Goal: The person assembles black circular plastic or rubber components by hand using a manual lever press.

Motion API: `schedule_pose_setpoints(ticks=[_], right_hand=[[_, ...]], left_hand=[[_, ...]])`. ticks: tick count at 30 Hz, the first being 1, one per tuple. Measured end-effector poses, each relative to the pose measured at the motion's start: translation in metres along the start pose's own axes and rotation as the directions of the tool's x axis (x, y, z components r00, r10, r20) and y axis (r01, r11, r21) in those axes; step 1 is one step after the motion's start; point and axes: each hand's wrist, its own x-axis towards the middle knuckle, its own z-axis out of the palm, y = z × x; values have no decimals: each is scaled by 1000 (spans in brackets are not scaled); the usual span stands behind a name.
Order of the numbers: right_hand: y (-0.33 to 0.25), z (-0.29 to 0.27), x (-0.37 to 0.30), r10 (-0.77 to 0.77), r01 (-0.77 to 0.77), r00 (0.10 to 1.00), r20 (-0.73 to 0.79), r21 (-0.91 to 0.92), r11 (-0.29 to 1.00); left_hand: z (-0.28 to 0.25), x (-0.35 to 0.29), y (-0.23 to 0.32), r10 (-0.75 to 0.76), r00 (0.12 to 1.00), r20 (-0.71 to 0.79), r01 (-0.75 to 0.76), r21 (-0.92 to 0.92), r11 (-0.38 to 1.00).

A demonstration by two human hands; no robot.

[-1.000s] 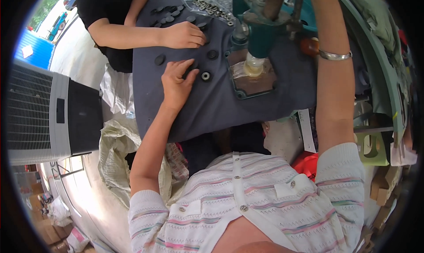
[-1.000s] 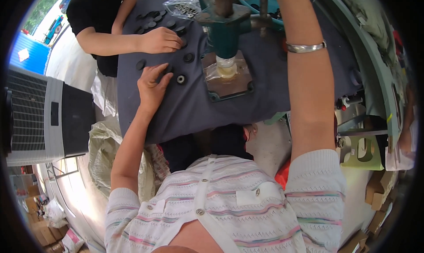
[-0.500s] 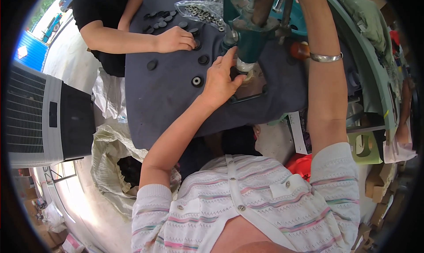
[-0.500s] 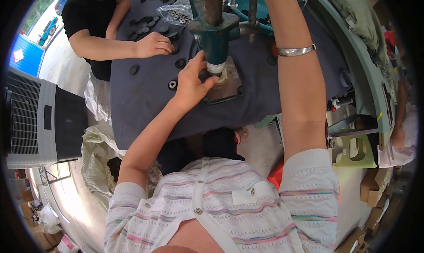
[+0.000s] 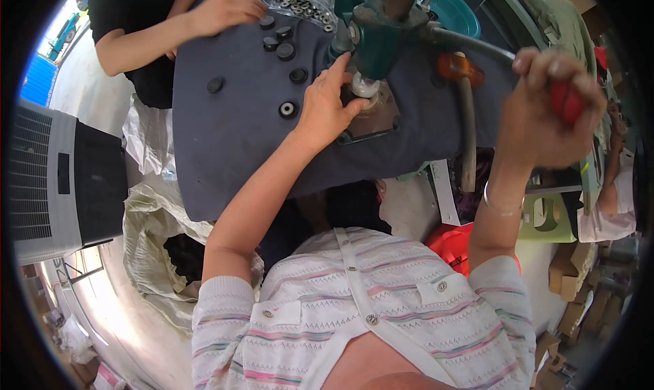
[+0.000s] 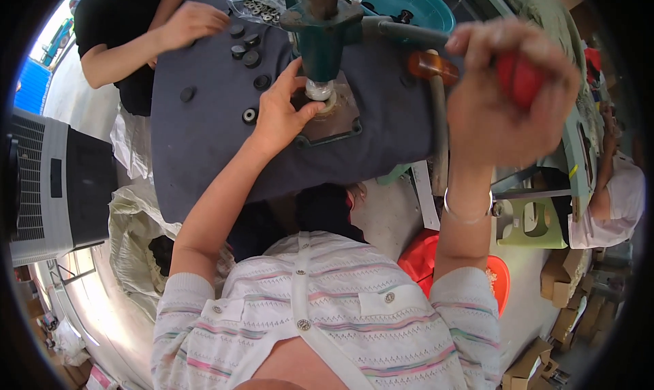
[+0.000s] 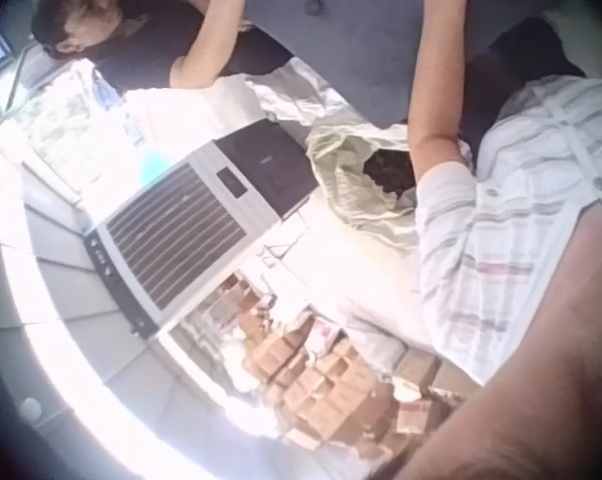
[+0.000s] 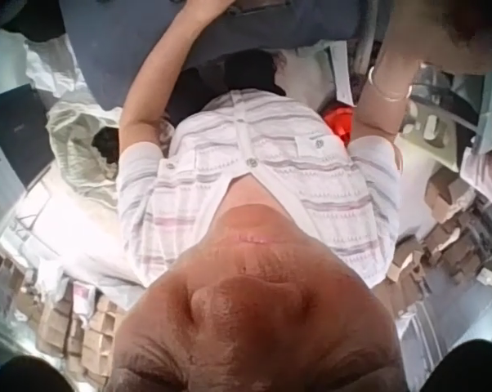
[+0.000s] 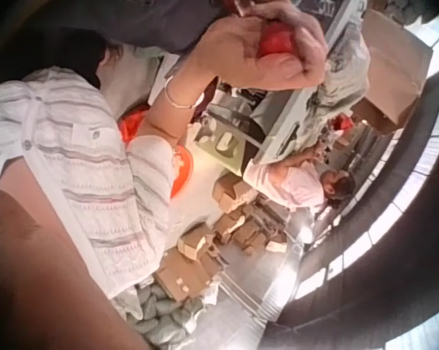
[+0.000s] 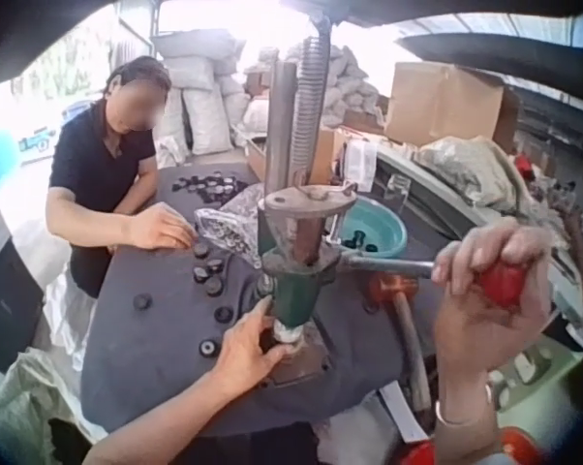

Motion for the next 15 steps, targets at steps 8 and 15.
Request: schedule_pose_setpoints(ticks=[8,15], right_hand=[[-3,16,-133,-24,-34,990,-141,-396,918],[-6,16,-84,-46,15,997,-66,-408,913]], left_hand=[[-5,9,5,-38,999,-3,38,-30,999],[-3,-1,-4,-50,998,-46,46,-65,997]])
